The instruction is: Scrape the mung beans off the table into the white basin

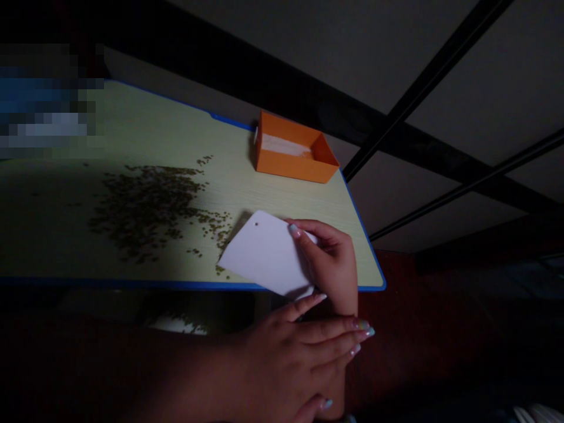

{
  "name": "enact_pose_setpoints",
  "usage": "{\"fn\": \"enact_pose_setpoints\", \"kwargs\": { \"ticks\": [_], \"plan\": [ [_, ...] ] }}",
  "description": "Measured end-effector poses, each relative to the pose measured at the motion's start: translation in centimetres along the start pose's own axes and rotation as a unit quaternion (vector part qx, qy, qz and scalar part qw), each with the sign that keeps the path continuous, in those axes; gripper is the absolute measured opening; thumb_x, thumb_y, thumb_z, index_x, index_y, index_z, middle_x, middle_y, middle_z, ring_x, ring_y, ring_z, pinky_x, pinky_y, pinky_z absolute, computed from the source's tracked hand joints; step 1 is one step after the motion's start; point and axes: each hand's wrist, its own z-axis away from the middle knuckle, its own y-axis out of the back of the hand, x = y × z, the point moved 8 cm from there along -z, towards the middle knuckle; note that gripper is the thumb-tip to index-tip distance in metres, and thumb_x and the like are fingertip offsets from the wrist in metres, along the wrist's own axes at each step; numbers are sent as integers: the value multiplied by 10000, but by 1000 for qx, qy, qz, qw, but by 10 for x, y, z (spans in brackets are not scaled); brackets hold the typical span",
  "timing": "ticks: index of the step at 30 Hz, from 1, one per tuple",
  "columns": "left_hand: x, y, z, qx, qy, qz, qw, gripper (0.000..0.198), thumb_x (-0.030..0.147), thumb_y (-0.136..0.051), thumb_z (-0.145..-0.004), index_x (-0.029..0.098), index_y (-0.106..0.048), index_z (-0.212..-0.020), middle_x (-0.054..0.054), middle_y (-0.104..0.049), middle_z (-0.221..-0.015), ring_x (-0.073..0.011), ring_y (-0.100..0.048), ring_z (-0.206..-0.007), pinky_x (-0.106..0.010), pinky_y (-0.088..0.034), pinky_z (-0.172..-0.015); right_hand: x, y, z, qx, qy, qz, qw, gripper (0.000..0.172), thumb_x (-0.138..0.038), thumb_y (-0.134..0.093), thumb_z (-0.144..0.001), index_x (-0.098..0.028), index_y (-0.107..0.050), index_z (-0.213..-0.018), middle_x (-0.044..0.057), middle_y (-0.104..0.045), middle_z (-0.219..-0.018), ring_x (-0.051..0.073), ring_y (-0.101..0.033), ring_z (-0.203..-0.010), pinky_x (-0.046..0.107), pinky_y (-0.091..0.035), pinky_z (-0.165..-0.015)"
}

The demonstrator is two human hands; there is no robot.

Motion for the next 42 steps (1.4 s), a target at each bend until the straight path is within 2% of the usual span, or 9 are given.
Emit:
{"fn": "enact_pose_setpoints", "kwargs": {
  "ticks": [6, 15, 21, 27, 32, 38, 42],
  "plan": [
    [0, 3, 2, -3, 2, -2, 1000, 516, 405, -228, -910, 209, -428, -1344, 29, -349, -1553, -113, -207, -1472, -398, -190, -1202, 0, -1, -1, 1, 11, 0, 1000, 85, -264, -724, -788, -259, -791, -841, 3, -804, -918, 181, -738, -859, 318, -585, -765],
    [2, 1, 2, 1, -1, -5, 1000, 503, 407, -254, -918, 212, -441, -1341, 28, -345, -1556, -124, -206, -1475, -395, -186, -1207, 6, 12, -2, 61, 14, 21, 998, 76, -278, -732, -788, -251, -787, -833, 14, -802, -933, 189, -734, -878, 332, -576, -782],
    [1, 0, 3, 3, -1, -6, 1000, 512, 410, -254, -912, 207, -436, -1345, 15, -338, -1560, -130, -213, -1475, -403, -193, -1209, 3, 10, -1, 64, 38, 18, 997, 82, -286, -719, -810, -265, -782, -859, 6, -799, -962, 191, -733, -896, 345, -579, -808],
    [0, 1, 2, 4, 3, -6, 1000, 503, 406, -254, -911, 211, -454, -1329, 23, -362, -1546, -121, -221, -1469, -393, -183, -1211, 2, 5, -1, 51, 29, 20, 998, 86, -274, -724, -804, -267, -786, -863, 5, -799, -951, 200, -735, -905, 361, -582, -840],
    [0, 2, 1, 7, -3, -1, 1000, 503, 408, -254, -912, 206, -456, -1326, 24, -376, -1538, -114, -248, -1455, -381, -202, -1201, 4, 5, 1, 25, 17, 2, 1000, 80, -276, -738, -791, -274, -790, -851, 0, -802, -934, 191, -738, -887, 330, -581, -791],
    [2, 0, 2, 7, -6, 2, 1000, 497, 391, -246, -916, 211, -453, -1330, 25, -365, -1545, -126, -239, -1464, -395, -193, -1204, 6, 17, -1, 86, 27, 16, 996, 71, -273, -734, -784, -260, -784, -833, 11, -801, -944, 201, -737, -906, 371, -579, -841],
    [2, 0, 2, 9, -4, 2, 1000, 494, 400, -275, -908, 206, -467, -1319, 11, -367, -1544, -135, -230, -1470, -398, -183, -1212, 5, 12, -2, 62, 24, 28, 997, 89, -284, -727, -789, -258, -787, -848, 19, -801, -951, 204, -736, -894, 364, -584, -809]
  ]
}}
